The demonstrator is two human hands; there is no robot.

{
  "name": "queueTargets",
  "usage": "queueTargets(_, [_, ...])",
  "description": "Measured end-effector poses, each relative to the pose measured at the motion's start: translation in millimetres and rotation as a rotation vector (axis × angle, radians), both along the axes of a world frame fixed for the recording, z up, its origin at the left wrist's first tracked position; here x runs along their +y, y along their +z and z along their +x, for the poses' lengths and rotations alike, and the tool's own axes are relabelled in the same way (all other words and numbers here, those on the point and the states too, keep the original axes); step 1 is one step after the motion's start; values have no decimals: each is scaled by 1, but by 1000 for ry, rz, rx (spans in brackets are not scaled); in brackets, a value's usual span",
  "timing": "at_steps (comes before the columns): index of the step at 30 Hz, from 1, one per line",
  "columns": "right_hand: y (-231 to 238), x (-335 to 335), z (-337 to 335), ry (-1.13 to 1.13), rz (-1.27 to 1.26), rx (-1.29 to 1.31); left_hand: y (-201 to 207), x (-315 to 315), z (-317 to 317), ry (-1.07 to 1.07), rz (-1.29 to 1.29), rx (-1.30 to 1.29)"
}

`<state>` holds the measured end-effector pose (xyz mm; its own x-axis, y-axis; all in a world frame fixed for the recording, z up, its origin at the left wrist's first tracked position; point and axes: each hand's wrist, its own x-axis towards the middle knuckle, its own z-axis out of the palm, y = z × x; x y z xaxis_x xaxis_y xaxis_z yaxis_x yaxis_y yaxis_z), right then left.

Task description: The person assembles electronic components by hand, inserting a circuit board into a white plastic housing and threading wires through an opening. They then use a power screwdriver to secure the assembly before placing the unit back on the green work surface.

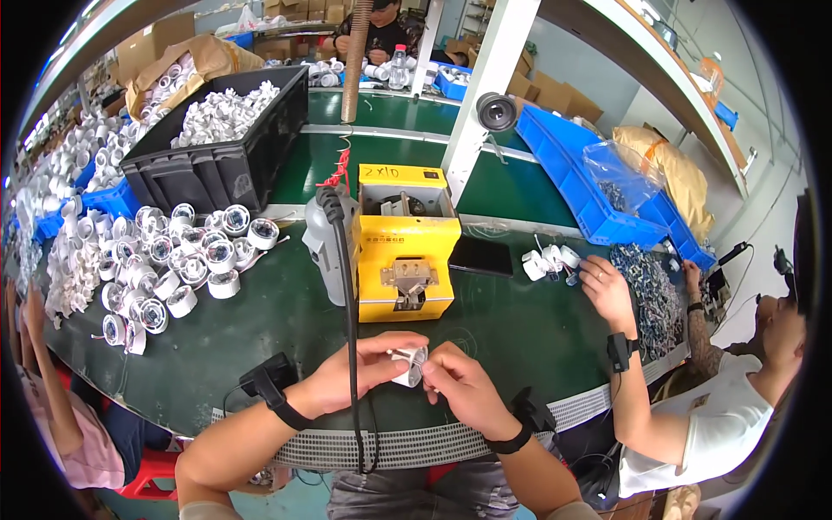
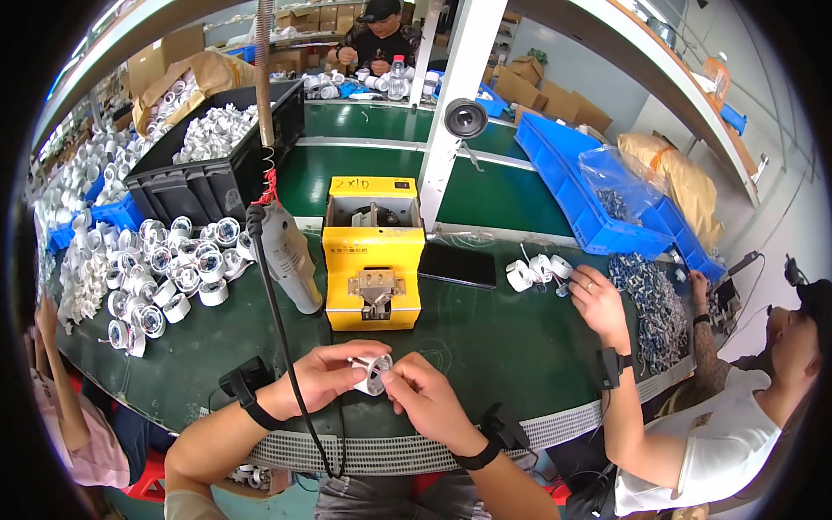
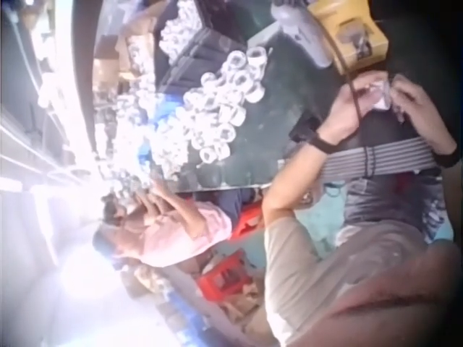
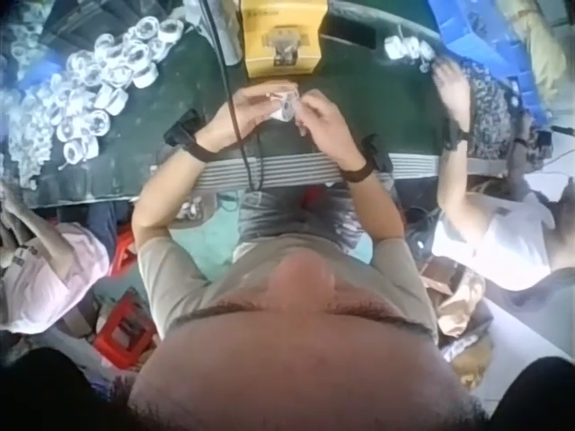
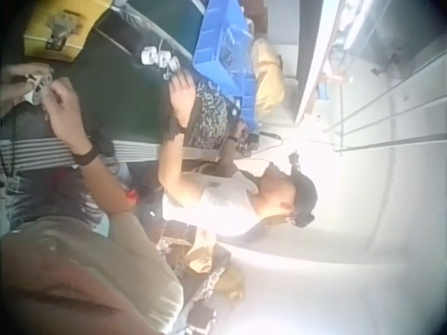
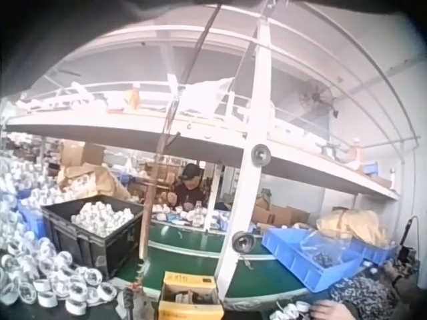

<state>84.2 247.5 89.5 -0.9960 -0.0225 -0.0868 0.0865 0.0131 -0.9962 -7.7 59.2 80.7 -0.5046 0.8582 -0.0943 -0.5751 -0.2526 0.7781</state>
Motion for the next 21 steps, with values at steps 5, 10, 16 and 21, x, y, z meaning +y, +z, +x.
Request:
queueTargets(5, [7,-2,1,-242,412,396,-2,4,3,96,59,15])
queueTargets(10, [11,8,0,-199,777,746,-7,4,3,204,26,64])
queueTargets(16, [6,6,-1,-113,303,456,-2,5,8,90,187,19])
queueTargets(21, [1,-12,3,-240,-88,206,-4,3,12,19,198,-7])
